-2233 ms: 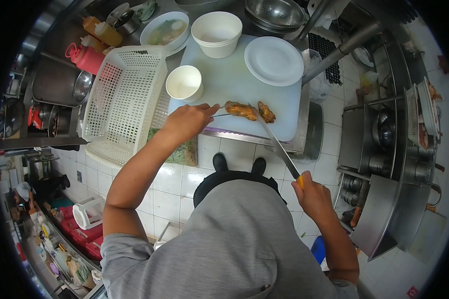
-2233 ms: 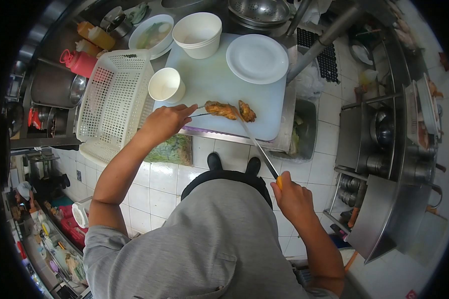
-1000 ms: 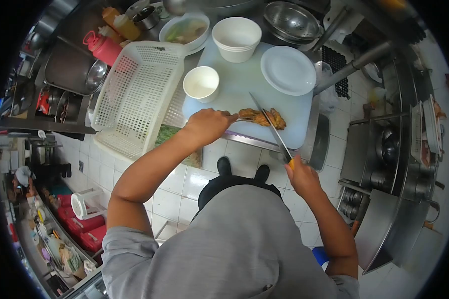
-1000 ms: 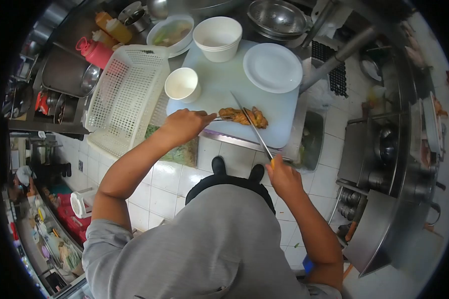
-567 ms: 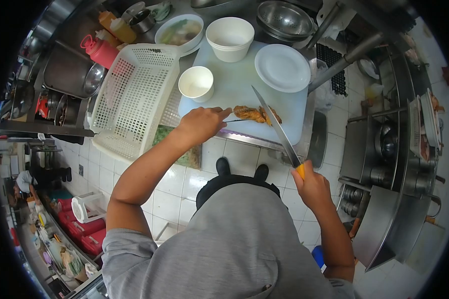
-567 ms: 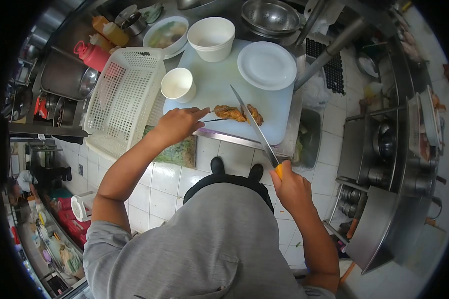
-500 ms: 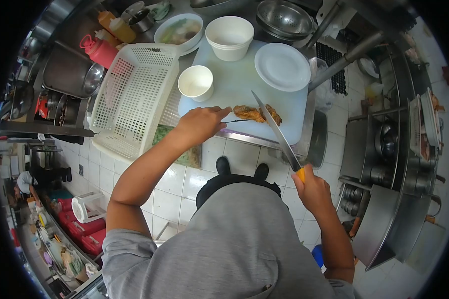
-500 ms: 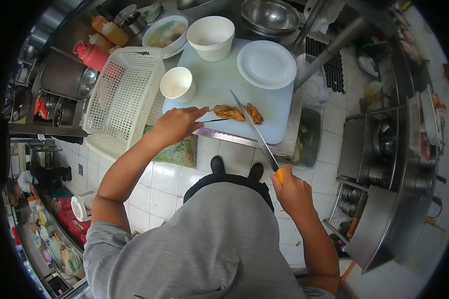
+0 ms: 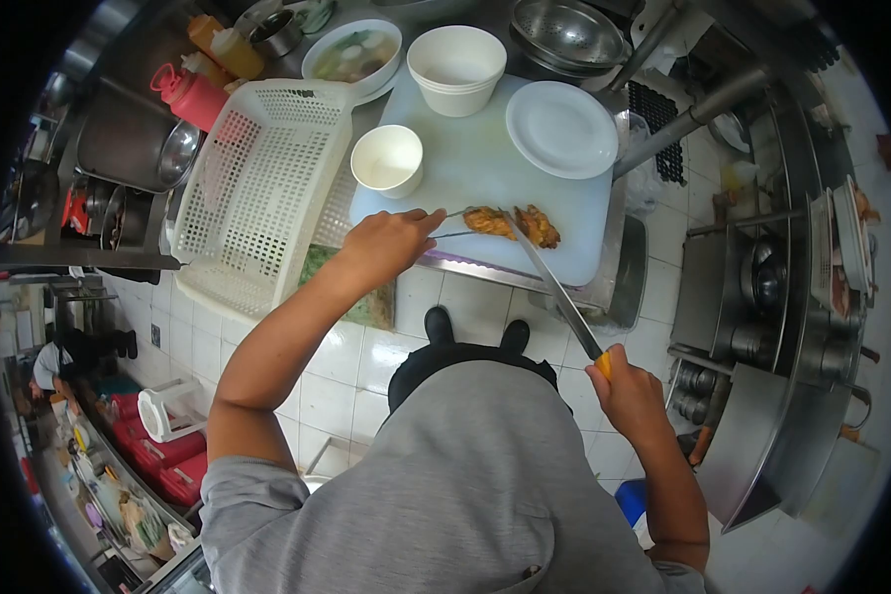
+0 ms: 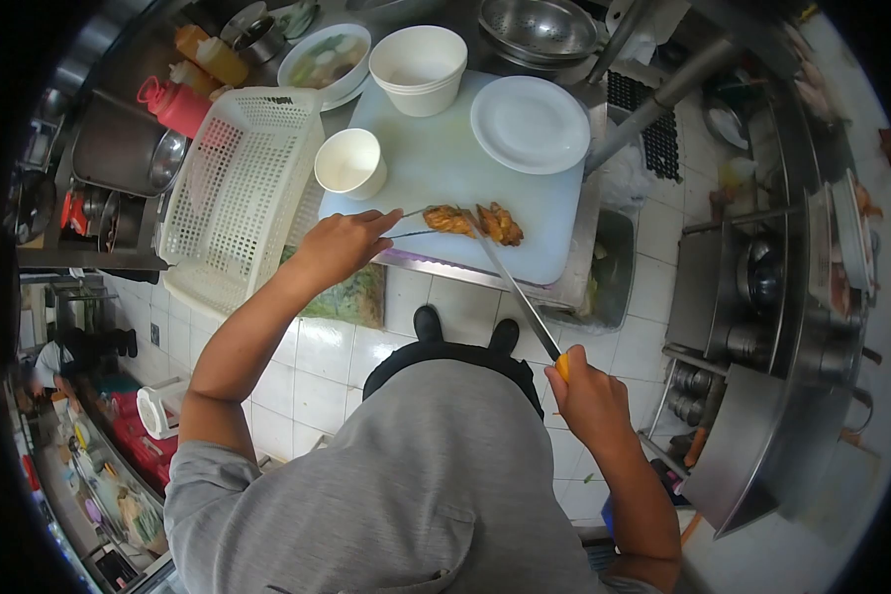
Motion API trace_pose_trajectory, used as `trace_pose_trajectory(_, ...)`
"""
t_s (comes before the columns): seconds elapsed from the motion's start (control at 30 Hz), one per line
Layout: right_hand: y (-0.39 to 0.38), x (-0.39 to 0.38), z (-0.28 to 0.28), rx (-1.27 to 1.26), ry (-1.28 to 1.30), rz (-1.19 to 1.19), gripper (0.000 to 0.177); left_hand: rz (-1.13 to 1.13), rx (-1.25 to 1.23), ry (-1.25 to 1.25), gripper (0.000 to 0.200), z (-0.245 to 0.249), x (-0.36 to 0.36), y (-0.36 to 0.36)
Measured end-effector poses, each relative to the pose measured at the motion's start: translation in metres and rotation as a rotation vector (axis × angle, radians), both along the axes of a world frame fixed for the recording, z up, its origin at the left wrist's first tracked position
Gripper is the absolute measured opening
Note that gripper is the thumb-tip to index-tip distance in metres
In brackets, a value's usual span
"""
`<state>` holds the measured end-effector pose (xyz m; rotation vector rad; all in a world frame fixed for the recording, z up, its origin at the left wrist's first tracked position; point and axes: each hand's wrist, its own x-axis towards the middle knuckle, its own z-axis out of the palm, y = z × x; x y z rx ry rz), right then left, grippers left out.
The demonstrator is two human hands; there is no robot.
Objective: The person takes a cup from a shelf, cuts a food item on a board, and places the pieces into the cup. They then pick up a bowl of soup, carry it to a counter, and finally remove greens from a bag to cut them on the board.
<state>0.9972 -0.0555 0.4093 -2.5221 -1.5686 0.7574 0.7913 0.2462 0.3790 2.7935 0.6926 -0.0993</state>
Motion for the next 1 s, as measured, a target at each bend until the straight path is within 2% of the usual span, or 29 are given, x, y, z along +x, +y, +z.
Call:
trace_pose_trajectory(0.17, 0.004, 0.003, 0.001, -0.007, -0.106, 0.062, 0.029, -0.002, 0.005, 0.031, 0.036, 0.002, 0.004, 0.000)
trace_pose_trajectory(0.27, 0.013, 0.006, -0.001, 0.010, -0.074, 0.069, 0.029, -0.014, 0.029, 0.032, 0.035, -0.001, 0.004, 0.002)
trace_pose_trajectory(0.57, 0.101, 0.007, -0.036, 0.062, -0.067, 0.125, 0.030, -0.085, 0.094, 0.073, 0.037, -0.003, 0.005, 0.003)
trace_pose_trajectory(0.83, 0.025, 0.020, 0.019, -0.210, -0.008, 0.085, 0.032, -0.069, 0.046, 0.089, 0.037, 0.003, 0.006, 0.003)
trace_pose_trajectory(0.93, 0.045, 0.018, -0.015, -0.090, -0.010, 0.108, 0.032, -0.072, 0.049, 0.105, 0.037, 0.003, 0.009, 0.004)
trace_pose_trajectory(1.0, 0.059, 0.012, -0.058, -0.055, -0.009, 0.100, 0.032, -0.076, 0.077, 0.113, 0.036, 0.002, 0.007, 0.002)
